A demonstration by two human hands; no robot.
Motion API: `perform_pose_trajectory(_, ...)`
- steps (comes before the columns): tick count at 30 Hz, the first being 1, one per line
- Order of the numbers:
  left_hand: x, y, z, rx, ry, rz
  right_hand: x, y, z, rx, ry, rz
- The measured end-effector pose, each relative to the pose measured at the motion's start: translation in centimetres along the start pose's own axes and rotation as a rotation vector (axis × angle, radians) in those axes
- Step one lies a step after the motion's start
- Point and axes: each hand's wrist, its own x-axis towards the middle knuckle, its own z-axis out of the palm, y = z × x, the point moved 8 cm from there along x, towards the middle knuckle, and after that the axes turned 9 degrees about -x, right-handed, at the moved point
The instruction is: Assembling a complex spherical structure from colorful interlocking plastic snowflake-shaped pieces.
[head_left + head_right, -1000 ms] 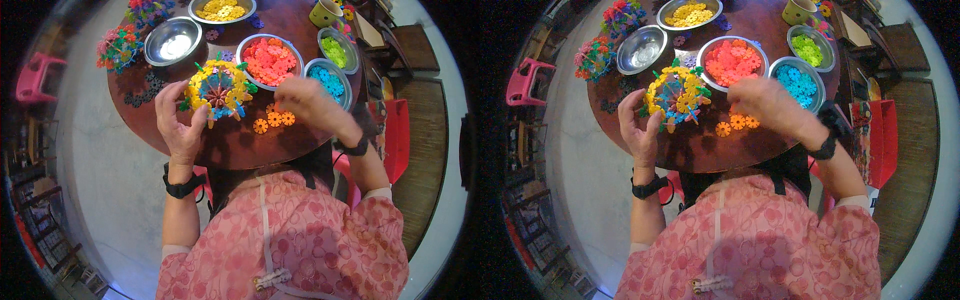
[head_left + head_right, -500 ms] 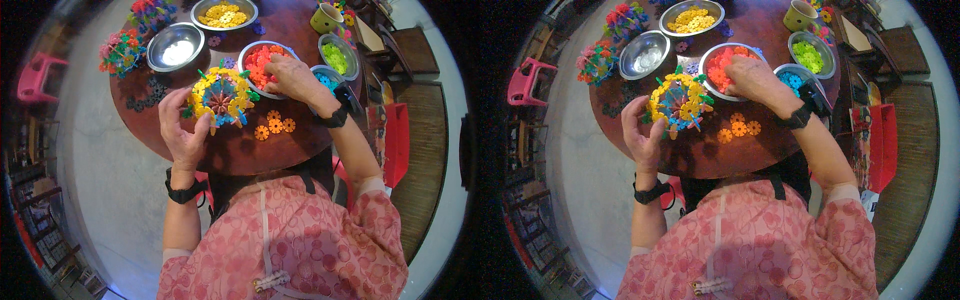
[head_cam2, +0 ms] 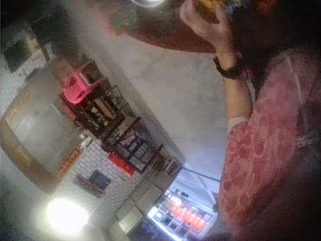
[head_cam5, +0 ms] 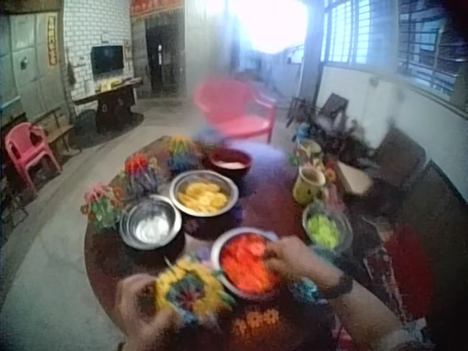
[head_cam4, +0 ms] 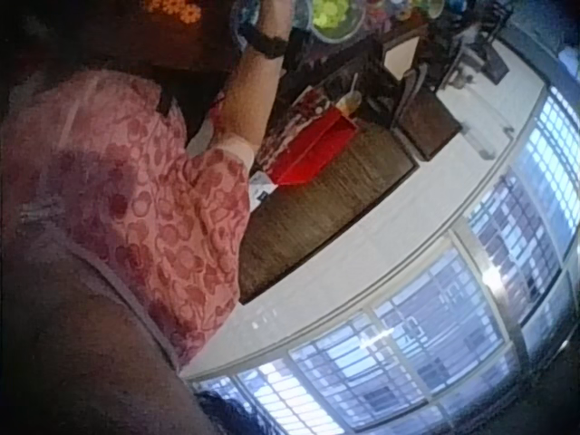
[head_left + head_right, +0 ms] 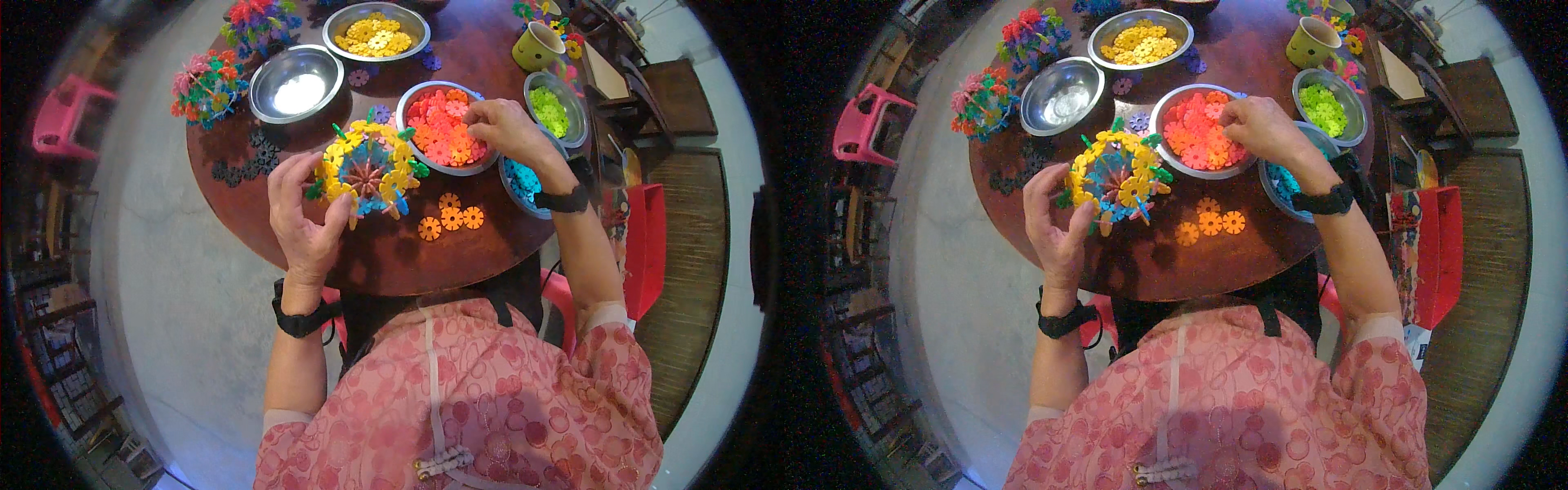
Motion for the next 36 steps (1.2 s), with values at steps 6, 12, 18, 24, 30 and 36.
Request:
perform_pose_trajectory(6, 0.1, 0.0, 0.1, -0.006, -0.003, 0.003, -0.4, -1.6, -0.9, -0.205, 0.209, -0.148)
perform_pose_trajectory(12, 0.1, -0.2, 0.0, -0.010, 0.000, -0.006, -0.2, -3.6, 1.3, -0.271, 0.027, -0.245)
perform_pose_trajectory(18, -0.1, -0.1, 0.0, -0.012, -0.017, -0.021, -0.6, -2.8, 1.8, -0.320, 0.012, -0.185)
perform_pose_trajectory(24, 0.2, -0.2, 0.4, -0.017, -0.009, 0.006, -0.1, -1.2, 0.4, -0.093, 0.124, -0.244)
perform_pose_trajectory(30, -0.2, -0.5, -0.2, -0.024, 0.011, 0.006, -4.3, -4.7, -2.7, 0.226, 0.019, -0.148)
perform_pose_trajectory(36, 0.0, -0.2, 0.3, -0.031, 0.011, 0.028, -10.3, -7.0, 4.1, -0.009, -0.253, -0.299)
